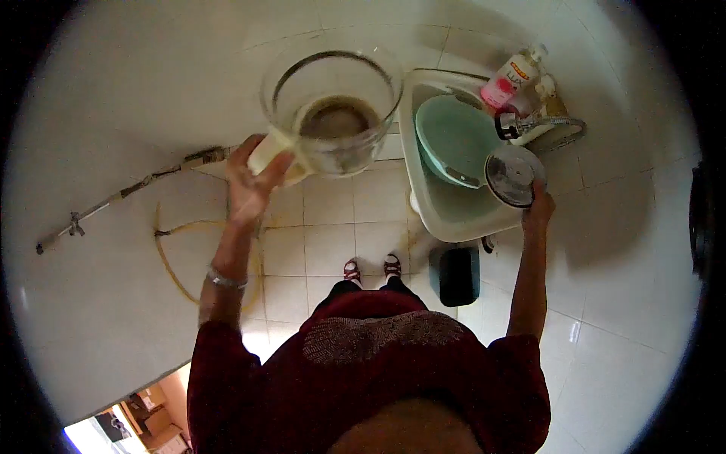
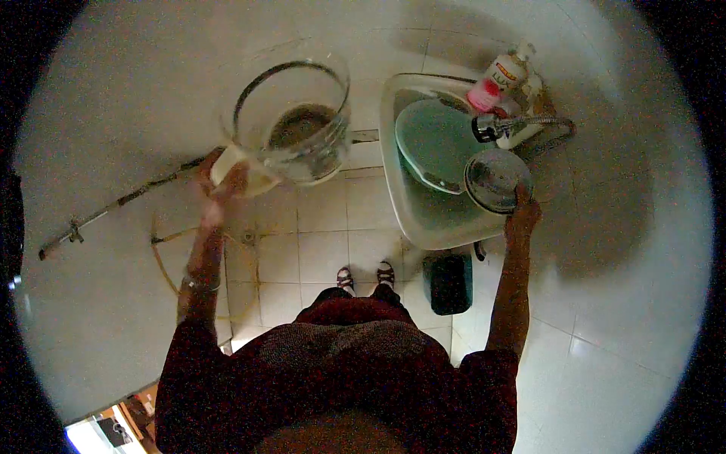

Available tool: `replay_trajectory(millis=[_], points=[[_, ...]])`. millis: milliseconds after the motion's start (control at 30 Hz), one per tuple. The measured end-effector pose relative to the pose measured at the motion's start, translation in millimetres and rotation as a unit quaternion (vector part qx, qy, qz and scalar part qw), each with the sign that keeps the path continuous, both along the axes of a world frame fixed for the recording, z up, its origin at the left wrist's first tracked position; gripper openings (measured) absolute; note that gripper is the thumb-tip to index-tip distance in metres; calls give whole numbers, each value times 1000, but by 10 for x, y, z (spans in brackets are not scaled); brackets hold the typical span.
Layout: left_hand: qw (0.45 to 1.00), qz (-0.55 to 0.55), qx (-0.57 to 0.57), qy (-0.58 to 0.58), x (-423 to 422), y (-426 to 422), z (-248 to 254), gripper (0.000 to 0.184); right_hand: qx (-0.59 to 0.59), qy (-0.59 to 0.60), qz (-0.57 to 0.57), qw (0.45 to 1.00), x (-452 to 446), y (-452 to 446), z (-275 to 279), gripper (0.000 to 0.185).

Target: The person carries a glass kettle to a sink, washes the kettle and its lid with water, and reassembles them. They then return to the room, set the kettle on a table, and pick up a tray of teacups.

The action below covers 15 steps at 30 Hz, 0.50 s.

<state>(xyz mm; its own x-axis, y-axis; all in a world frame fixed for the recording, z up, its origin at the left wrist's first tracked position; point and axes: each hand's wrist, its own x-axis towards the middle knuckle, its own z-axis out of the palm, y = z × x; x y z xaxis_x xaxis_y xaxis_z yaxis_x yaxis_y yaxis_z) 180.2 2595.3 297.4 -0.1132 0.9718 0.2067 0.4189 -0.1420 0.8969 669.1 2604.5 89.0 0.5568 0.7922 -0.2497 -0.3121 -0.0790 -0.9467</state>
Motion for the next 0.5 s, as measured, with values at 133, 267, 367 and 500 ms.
replay_trajectory(millis=[133, 267, 367, 500], points=[[990, -11, -28, -138, 208, 128, -265, 21, 9, 13, 6, 1000, -164, 42, 64, 35], [989, -8, -84, -122, 382, 158, -52, 23, 14, 94, 10, 995, -293, 69, 180, 35], [992, -22, -123, 29, 683, 358, 67, 29, -6, 140, 7, 990, -385, 253, 102, 31], [957, -111, -29, 268, 990, 871, -171, 43, -24, 250, 101, 963, -473, 530, 48, 28]])
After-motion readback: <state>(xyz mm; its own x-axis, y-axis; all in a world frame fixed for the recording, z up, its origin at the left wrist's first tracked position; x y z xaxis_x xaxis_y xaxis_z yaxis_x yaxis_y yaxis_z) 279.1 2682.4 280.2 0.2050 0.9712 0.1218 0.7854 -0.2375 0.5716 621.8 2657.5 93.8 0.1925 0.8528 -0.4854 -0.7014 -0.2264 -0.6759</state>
